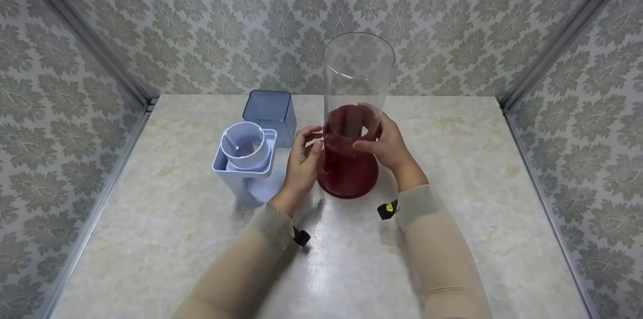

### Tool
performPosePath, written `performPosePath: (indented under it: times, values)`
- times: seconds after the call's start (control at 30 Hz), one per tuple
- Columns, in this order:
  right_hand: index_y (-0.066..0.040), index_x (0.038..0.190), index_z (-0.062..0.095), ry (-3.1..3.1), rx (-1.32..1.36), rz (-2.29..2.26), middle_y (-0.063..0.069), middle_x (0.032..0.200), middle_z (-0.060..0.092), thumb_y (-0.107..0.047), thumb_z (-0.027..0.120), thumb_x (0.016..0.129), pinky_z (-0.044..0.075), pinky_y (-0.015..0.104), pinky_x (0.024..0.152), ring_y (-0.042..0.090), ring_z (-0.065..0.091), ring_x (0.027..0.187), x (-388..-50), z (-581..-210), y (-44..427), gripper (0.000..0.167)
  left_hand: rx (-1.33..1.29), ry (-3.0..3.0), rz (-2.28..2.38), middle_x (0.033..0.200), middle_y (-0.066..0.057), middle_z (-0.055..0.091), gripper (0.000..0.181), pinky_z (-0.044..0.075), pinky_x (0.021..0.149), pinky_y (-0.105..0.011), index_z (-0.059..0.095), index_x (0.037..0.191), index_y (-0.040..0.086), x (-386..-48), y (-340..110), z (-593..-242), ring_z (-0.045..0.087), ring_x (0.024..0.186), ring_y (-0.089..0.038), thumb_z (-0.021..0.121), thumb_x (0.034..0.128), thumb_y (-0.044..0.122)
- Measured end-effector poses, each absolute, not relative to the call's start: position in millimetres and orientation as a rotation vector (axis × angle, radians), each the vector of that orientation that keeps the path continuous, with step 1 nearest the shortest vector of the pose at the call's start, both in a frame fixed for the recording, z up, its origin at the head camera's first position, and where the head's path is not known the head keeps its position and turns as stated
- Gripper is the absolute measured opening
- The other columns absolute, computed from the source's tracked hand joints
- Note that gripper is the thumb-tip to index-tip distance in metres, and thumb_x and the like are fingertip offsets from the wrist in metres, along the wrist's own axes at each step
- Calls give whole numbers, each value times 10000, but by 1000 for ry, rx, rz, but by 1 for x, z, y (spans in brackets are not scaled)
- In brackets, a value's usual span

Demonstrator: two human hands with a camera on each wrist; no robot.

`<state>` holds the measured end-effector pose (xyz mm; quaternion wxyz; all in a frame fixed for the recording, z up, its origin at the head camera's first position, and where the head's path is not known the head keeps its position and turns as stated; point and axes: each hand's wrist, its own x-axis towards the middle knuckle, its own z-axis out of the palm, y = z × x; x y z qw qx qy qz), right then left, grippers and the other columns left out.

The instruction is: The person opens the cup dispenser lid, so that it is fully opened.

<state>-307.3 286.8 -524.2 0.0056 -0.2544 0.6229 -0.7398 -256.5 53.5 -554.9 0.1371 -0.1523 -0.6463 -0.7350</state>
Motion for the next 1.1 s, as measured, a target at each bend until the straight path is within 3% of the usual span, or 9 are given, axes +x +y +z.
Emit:
performPosePath:
  times: [0.1, 0.17, 0.33, 0.53, 0.73, 0.93, 1.1]
  values:
    - [-138, 1574, 617, 1909, -807, -2278, 20, 1409, 790, -459, 1078, 739, 633, 218, 984, 131, 716, 1336, -305, -526, 291, 1006, -455, -1898, -2131, 1623, -271, 506, 436, 445, 1315, -630, 508, 1584, -39, -255, 51, -556, 503, 1529, -410, 549, 1165, 75]
    - [-128, 1584, 609, 1892, -833, -2258, 25, 1415, 788, -471, 1071, 744, 625, 216, 997, 135, 718, 1342, -305, -527, 293, 1018, -483, -1917, -2130, 1699, -268, 463, 491, 397, 1358, -631, 461, 1642, -32, -257, 49, -555, 450, 1606, -420, 532, 1165, 58]
    - [-110, 1589, 606, 1875, -845, -2210, 18, 1428, 787, -458, 1074, 744, 632, 217, 977, 128, 721, 1337, -303, -526, 298, 1027, -572, -1946, -2182, 1812, -218, 393, 543, 354, 1412, -477, 383, 1724, -26, -262, 47, -549, 373, 1709, -385, 458, 1192, 52]
    - [-101, 1645, 563, 1917, -831, -2139, 1, 1476, 766, -474, 1066, 753, 629, 220, 980, 120, 705, 1360, -300, -525, 302, 1090, -580, -1995, -2236, 1782, -219, 457, 511, 343, 1407, -376, 427, 1705, -47, -263, 43, -543, 402, 1699, -355, 430, 1211, 84]
    - [-83, 1669, 544, 1950, -810, -2227, -30, 1572, 716, -470, 1045, 767, 623, 220, 961, 99, 693, 1397, -287, -525, 305, 1102, -525, -2030, -2172, 1699, -227, 562, 467, 454, 1338, -363, 541, 1638, -44, -262, 41, -543, 510, 1629, -366, 537, 1188, 82]
    - [49, 1553, 609, 2010, -758, -2438, 49, 1521, 749, -177, 1018, 825, 635, 255, 1048, 138, 762, 1287, -280, -519, 307, 865, -422, -1945, -2152, 1535, -275, 695, 407, 586, 1200, -344, 673, 1507, -65, -259, 40, -542, 667, 1471, -414, 680, 1113, 36]
    - [75, 1497, 635, 2082, -725, -2523, 90, 1455, 773, 101, 891, 899, 588, 283, 1172, 176, 744, 1343, -279, -514, 313, 650, -345, -1866, -2142, 1336, -293, 788, 375, 655, 1095, -334, 764, 1371, -86, -256, 43, -541, 781, 1267, -381, 812, 1009, -1]
